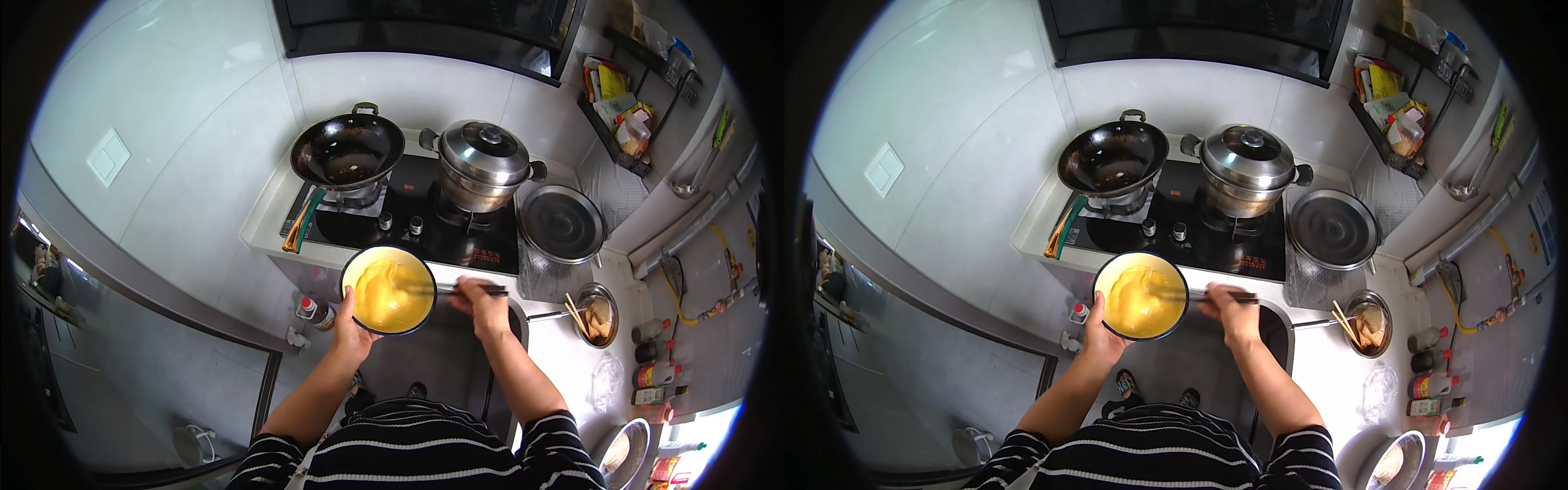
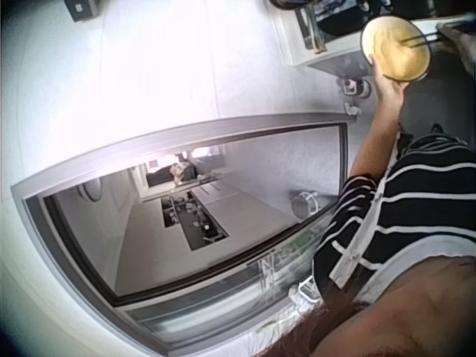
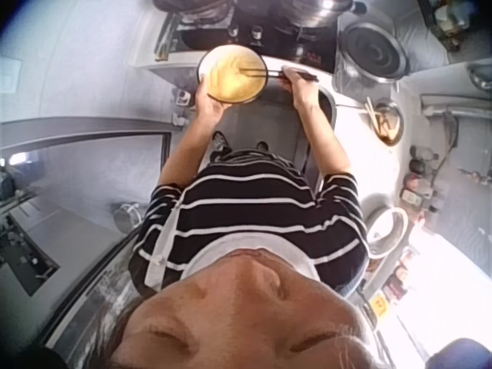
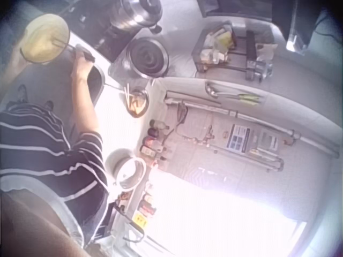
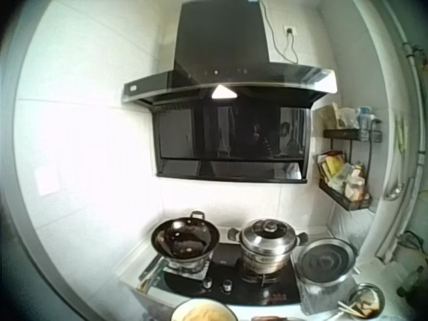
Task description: The person beats eggs in a bowl with chopsticks while standing at a counter, turns on a stove burner under a wok on a range, and resumes beating the eggs.
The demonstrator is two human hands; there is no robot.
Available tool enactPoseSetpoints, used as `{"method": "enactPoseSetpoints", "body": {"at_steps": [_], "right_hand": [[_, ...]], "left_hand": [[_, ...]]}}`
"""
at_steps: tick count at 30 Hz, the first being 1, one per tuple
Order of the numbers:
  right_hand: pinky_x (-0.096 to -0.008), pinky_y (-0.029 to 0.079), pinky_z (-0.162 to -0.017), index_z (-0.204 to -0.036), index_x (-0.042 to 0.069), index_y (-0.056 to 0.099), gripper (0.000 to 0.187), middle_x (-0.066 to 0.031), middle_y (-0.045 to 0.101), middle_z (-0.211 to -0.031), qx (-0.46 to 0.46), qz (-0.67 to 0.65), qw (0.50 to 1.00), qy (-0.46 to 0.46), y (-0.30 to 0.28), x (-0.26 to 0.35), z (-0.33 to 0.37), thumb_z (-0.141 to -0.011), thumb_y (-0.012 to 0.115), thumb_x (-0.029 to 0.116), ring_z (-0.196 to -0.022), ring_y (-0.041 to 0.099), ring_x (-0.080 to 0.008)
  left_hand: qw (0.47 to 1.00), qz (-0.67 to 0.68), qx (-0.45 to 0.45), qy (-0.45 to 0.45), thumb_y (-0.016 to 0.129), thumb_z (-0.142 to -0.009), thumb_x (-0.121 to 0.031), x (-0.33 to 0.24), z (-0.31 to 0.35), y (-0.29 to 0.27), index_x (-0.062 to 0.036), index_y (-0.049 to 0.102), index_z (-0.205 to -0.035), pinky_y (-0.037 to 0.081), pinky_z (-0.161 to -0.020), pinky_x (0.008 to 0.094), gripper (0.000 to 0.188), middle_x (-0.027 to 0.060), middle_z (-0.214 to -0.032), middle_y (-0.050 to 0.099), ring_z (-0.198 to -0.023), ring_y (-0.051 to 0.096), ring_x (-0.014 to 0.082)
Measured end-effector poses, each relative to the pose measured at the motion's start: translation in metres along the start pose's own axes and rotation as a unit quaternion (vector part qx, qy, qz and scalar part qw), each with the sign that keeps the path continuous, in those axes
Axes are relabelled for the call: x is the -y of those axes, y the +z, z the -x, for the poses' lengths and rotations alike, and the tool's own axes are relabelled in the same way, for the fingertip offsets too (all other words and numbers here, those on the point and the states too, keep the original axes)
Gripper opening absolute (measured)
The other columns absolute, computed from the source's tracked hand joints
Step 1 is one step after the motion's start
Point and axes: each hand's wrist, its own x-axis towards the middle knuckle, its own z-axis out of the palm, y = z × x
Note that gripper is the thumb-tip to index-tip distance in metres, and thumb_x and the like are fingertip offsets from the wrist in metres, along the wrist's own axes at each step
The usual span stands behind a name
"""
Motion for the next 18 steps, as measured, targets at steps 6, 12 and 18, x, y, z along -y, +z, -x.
{"method": "enactPoseSetpoints", "body": {"at_steps": [6,12,18], "right_hand": [[-0.0273,0.055,-0.05,-0.084,-0.003,0.06,0.013,-0.0122,0.063,-0.075,0.024,0.015,1.0,0.01,-0.004,0.008,0.0,-0.083,0.064,0.01,-0.055,0.063,-0.0205],[-0.0279,0.056,-0.05,-0.085,-0.003,0.061,0.011,-0.0149,0.063,-0.074,0.023,0.039,0.999,0.009,-0.008,0.012,-0.003,-0.083,0.064,0.007,-0.055,0.064,-0.0222],[-0.0263,0.055,-0.05,-0.087,-0.003,0.06,0.013,-0.014,0.063,-0.075,0.028,0.015,0.999,0.029,-0.008,0.008,-0.002,-0.084,0.064,0.009,-0.057,0.064,-0.0206]], "left_hand": [[1.0,-0.005,-0.007,0.005,0.04,-0.09,-0.057,0.001,-0.002,0.001,-0.0095,0.04,-0.131,0.048,-0.088,0.0441,0.063,0.0095,-0.126,0.052,-0.112,0.054,0.0264],[1.0,0.006,0.016,0.005,0.039,-0.091,-0.055,0.003,-0.005,-0.002,-0.0098,0.038,-0.132,0.048,-0.087,0.045,0.061,0.0094,-0.126,0.052,-0.112,0.054,0.0262],[1.0,0.012,0.026,0.002,0.039,-0.091,-0.053,0.005,-0.005,0.0,-0.0103,0.037,-0.132,0.05,-0.085,0.0448,0.059,0.009,-0.126,0.052,-0.111,0.055,0.0259]]}}
